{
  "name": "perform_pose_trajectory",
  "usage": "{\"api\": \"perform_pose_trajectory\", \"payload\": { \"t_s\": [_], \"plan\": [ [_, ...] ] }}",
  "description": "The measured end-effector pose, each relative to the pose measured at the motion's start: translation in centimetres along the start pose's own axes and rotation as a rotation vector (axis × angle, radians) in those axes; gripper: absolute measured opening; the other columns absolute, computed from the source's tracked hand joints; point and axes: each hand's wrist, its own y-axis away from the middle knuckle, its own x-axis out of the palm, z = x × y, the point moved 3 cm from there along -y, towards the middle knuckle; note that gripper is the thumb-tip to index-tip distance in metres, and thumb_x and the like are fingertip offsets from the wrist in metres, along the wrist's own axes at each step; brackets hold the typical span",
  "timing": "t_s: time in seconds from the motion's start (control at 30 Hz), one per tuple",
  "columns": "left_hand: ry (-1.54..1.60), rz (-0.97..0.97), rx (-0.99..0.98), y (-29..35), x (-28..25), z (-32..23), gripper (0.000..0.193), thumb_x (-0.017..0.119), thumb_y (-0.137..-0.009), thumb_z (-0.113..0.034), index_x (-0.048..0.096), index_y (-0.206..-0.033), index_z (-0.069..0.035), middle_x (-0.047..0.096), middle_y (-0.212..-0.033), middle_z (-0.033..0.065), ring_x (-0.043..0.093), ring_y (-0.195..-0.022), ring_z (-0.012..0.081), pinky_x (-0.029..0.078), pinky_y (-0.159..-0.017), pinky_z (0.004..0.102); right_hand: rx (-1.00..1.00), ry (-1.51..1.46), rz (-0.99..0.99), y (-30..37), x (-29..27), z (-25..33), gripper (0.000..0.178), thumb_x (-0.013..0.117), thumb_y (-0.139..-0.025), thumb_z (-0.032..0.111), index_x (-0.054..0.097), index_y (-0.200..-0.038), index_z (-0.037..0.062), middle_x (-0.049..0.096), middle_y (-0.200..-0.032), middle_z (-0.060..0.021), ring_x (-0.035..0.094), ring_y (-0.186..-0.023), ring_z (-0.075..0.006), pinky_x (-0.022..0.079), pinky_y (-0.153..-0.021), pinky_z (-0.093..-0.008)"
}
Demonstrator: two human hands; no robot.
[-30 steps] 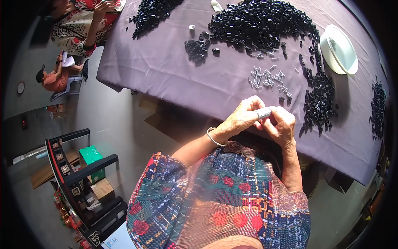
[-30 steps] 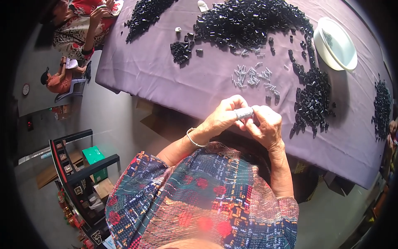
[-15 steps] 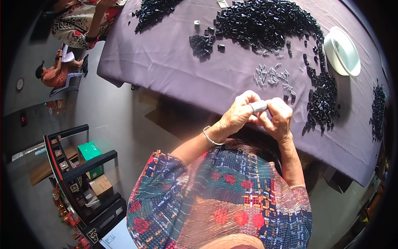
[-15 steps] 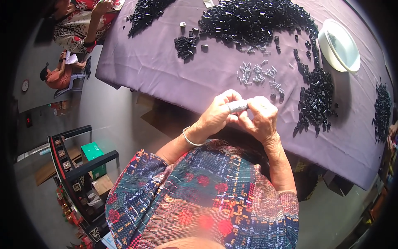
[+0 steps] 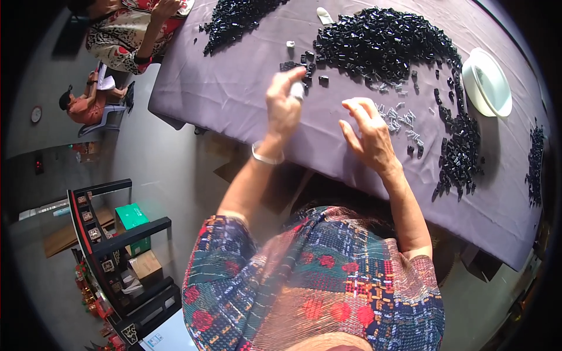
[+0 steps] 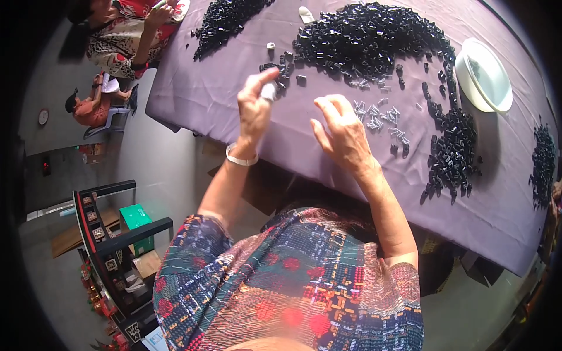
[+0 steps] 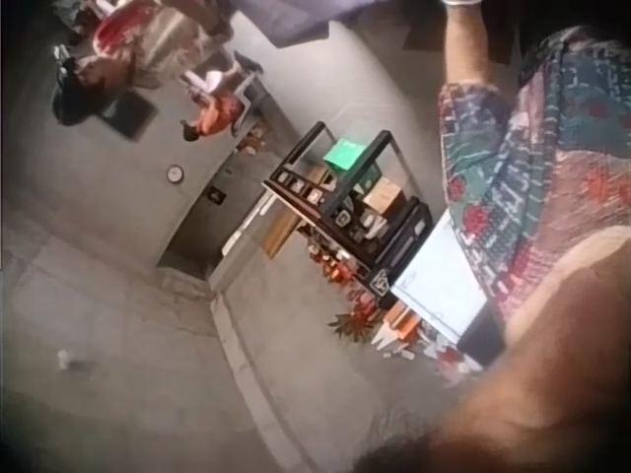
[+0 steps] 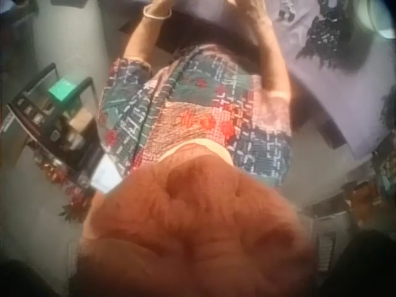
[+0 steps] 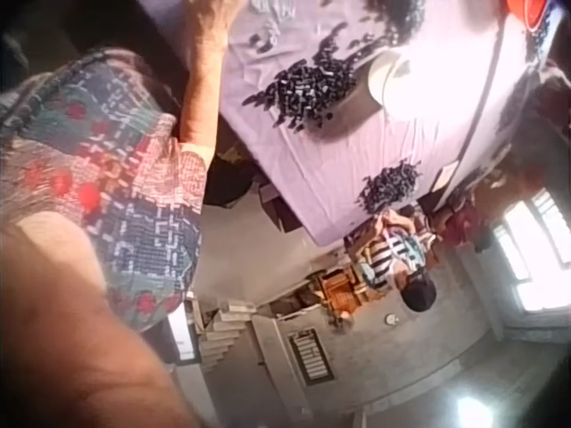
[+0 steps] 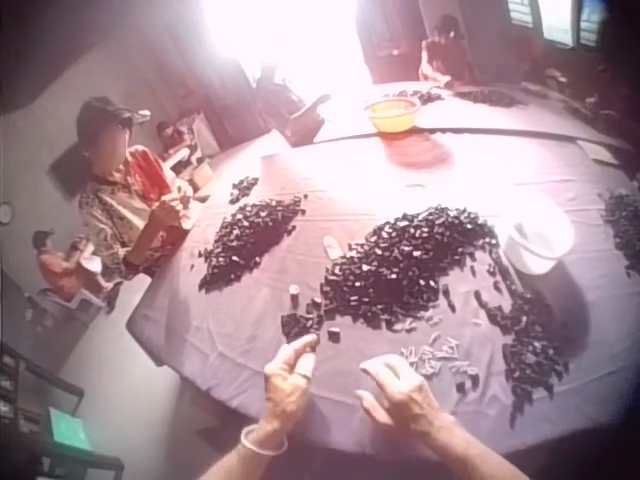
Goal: The person assembles small components by picking up pins and plastic pieces from the table and inserting the pins into the plastic pieces by hand.
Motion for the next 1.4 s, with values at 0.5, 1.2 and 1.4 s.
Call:
{"api": "perform_pose_trajectory", "payload": {
  "t_s": [0.5, 1.2, 1.4],
  "plan": [
    [-0.514, 0.318, 0.376, -7.4, 0.6, 5.0, 0.017, 0.065, -0.077, -0.011, 0.070, -0.093, -0.010, 0.063, -0.099, 0.0094, 0.054, -0.102, 0.0273, 0.044, -0.090, 0.0363, -0.096, 0.310, 0.060, -5.5, 7.5, -3.1, 0.034, 0.056, -0.074, 0.002, 0.054, -0.107, -0.0041, 0.053, -0.113, -0.0184, 0.050, -0.103, -0.0347, 0.043, -0.091, -0.0394],
    [-0.586, 0.279, 0.161, -1.2, -4.4, 3.5, 0.128, 0.091, -0.041, -0.042, 0.023, -0.144, -0.006, 0.042, -0.135, 0.0144, 0.038, -0.127, 0.0290, 0.028, -0.107, 0.0422, 0.050, -0.073, -0.162, 0.4, 1.8, -0.6, 0.019, 0.056, -0.079, -0.007, 0.061, -0.097, -0.0015, 0.061, -0.097, -0.0139, 0.063, -0.082, -0.0265, 0.050, -0.071, -0.0299],
    [-0.618, 0.312, 0.150, -0.4, -6.7, 4.7, 0.125, 0.091, -0.043, -0.040, 0.024, -0.143, -0.004, 0.041, -0.136, 0.0160, 0.038, -0.128, 0.0293, 0.027, -0.109, 0.0415, 0.069, -0.110, -0.110, 2.7, 1.4, -0.1, 0.023, 0.056, -0.076, -0.009, 0.060, -0.097, -0.0018, 0.060, -0.095, -0.0149, 0.062, -0.084, -0.0283, 0.050, -0.074, -0.0315]
  ]
}}
